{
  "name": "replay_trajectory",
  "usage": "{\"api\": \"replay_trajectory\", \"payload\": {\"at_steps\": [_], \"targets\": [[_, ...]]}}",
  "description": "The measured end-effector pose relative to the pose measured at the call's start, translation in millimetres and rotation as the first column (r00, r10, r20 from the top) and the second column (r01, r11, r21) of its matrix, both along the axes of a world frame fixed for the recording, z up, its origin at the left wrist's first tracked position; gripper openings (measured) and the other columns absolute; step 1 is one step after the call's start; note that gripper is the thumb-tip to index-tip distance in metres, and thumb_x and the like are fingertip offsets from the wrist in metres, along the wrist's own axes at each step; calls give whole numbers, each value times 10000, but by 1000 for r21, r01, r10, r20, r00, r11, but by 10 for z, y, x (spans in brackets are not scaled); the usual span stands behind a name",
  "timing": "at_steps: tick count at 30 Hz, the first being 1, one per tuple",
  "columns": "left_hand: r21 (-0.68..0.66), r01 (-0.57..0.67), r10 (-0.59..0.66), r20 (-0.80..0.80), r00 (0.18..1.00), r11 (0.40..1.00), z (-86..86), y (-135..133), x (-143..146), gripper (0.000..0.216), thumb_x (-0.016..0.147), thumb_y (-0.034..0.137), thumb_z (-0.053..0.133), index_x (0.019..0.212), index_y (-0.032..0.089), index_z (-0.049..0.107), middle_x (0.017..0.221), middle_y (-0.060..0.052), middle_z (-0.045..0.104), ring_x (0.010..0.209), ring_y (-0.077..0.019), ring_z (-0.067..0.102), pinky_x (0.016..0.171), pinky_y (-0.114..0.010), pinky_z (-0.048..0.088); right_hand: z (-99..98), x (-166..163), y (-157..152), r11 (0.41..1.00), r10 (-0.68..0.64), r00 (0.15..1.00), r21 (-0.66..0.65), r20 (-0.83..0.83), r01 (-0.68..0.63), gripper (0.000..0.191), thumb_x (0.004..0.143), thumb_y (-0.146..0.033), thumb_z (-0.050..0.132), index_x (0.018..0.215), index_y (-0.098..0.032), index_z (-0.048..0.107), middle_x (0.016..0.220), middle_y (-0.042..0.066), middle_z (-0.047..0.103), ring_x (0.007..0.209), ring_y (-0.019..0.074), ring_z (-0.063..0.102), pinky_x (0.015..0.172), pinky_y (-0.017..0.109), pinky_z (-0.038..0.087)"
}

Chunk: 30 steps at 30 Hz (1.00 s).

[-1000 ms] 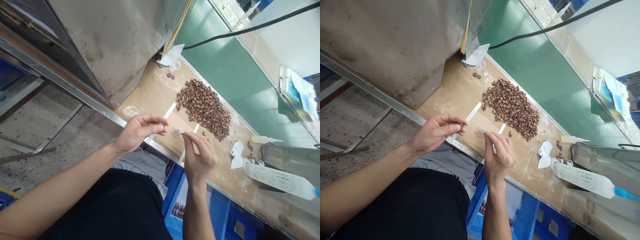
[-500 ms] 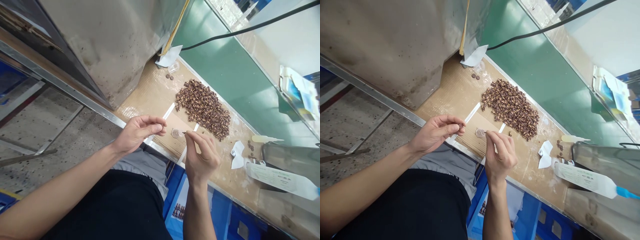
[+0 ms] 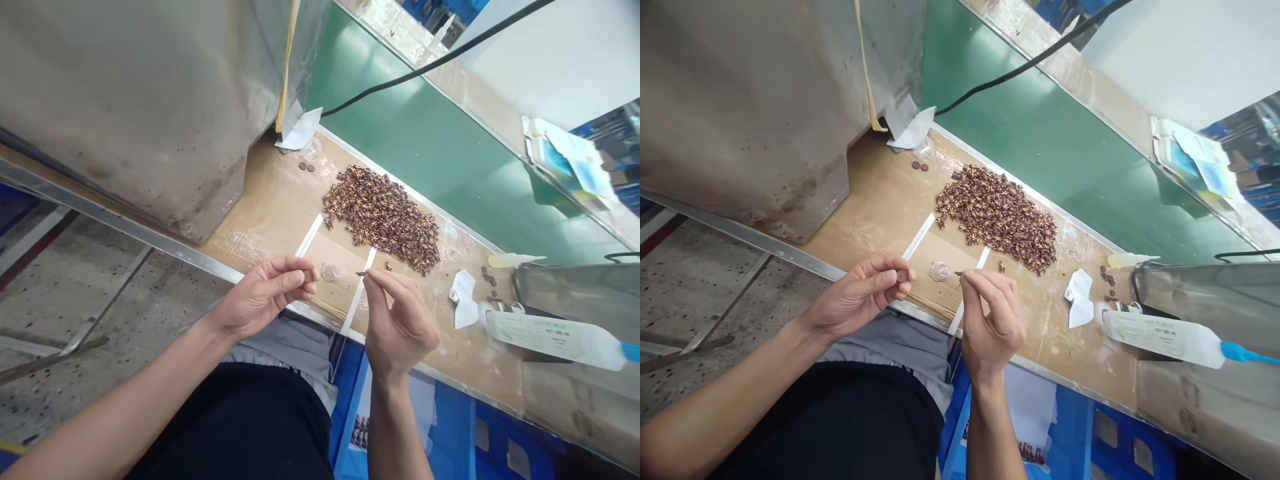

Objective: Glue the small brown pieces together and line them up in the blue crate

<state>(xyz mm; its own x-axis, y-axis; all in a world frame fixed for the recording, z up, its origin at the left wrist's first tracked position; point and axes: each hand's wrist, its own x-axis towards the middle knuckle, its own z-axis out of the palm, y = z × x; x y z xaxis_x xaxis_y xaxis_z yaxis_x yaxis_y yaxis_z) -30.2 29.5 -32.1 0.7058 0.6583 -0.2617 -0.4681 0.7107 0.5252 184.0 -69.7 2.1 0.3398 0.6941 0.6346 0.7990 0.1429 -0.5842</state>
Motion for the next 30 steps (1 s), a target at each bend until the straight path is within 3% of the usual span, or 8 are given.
{"api": "replay_trajectory", "payload": {"at_steps": [5,9,13,20,30], "targets": [[-13,43,-43,21,999,999,13,-38,103,225,936,298,1071,1094,175,968,1019,-72,909,827,-115,848,786,-144,703,134,-95,-109,999,15,951,-23,-310,-23,182,1082,-165,880,1170,-319,919,1083,27,890,1010,251,842,919,440,707],[-32,42,-42,11,999,999,20,-86,162,271,886,345,1112,1021,162,964,971,-63,907,755,-91,828,718,-116,679,139,-239,-146,992,64,825,-52,-561,-113,157,1083,-181,887,1143,-321,926,1103,27,888,1049,234,848,930,392,722],[-32,10,-10,-25,1000,999,59,-132,183,328,839,401,1141,931,148,954,893,-60,894,689,-86,803,638,-112,652,108,-352,-133,979,134,694,-14,-708,-204,151,1092,-192,889,1164,-320,924,1109,22,873,1018,205,837,900,339,710],[-10,-29,28,-24,999,1000,162,-179,224,280,842,389,1139,894,182,959,749,-44,863,656,-96,799,634,-113,648,105,-462,-78,980,133,620,9,-773,-200,116,1075,-213,915,1149,-302,930,1097,30,857,948,196,845,846,320,739],[-18,-60,60,-17,998,998,179,-209,242,240,853,367,1133,908,203,965,761,-38,879,664,-101,825,668,-116,670,146,-479,-49,982,121,653,-7,-748,-189,114,1064,-189,902,1128,-278,932,1064,32,867,973,197,855,866,302,730]]}}
